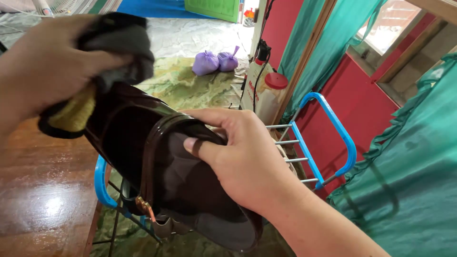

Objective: Cleaning a pair of black patent leather shoes with a cloth.

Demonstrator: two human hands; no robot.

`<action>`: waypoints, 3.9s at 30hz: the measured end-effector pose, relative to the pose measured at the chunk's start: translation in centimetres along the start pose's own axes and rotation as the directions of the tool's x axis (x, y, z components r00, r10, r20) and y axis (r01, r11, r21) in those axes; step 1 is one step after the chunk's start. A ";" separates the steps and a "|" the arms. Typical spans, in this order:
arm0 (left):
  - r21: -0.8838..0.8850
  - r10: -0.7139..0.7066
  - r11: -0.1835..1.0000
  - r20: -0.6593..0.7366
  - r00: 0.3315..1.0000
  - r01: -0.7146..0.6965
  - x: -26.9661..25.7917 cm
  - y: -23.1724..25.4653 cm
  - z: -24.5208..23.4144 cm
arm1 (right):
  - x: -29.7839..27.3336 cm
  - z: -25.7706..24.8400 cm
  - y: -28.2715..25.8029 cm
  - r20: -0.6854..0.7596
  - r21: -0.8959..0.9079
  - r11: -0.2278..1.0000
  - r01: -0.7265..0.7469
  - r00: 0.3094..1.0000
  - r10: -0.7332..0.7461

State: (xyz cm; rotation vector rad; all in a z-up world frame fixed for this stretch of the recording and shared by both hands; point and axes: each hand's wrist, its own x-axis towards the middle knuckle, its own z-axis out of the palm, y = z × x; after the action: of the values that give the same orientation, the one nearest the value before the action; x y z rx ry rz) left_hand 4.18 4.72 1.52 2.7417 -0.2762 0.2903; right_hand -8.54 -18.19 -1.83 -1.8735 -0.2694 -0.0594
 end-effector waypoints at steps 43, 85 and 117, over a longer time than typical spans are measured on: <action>-0.564 0.013 0.816 -0.202 0.979 -0.127 -8.6 9.8 3.5 | 6.0 -3.4 2.0 0.028 0.753 0.343 -0.561 0.548 0.836; -0.364 0.228 0.772 -0.607 0.761 -0.521 -10.3 9.6 5.9 | 4.6 0.5 7.9 0.385 0.918 -0.085 -0.387 0.922 -0.039; -0.780 -0.106 0.272 0.557 0.823 0.563 -9.4 -0.6 12.4 | 7.6 1.2 14.1 0.110 0.856 0.308 -0.414 0.729 0.676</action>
State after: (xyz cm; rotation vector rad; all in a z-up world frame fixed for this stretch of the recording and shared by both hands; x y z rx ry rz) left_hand -2.63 2.00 -12.15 1.5387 0.0896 -0.4763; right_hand 1.81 -20.02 -14.04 -0.8276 0.5225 0.2613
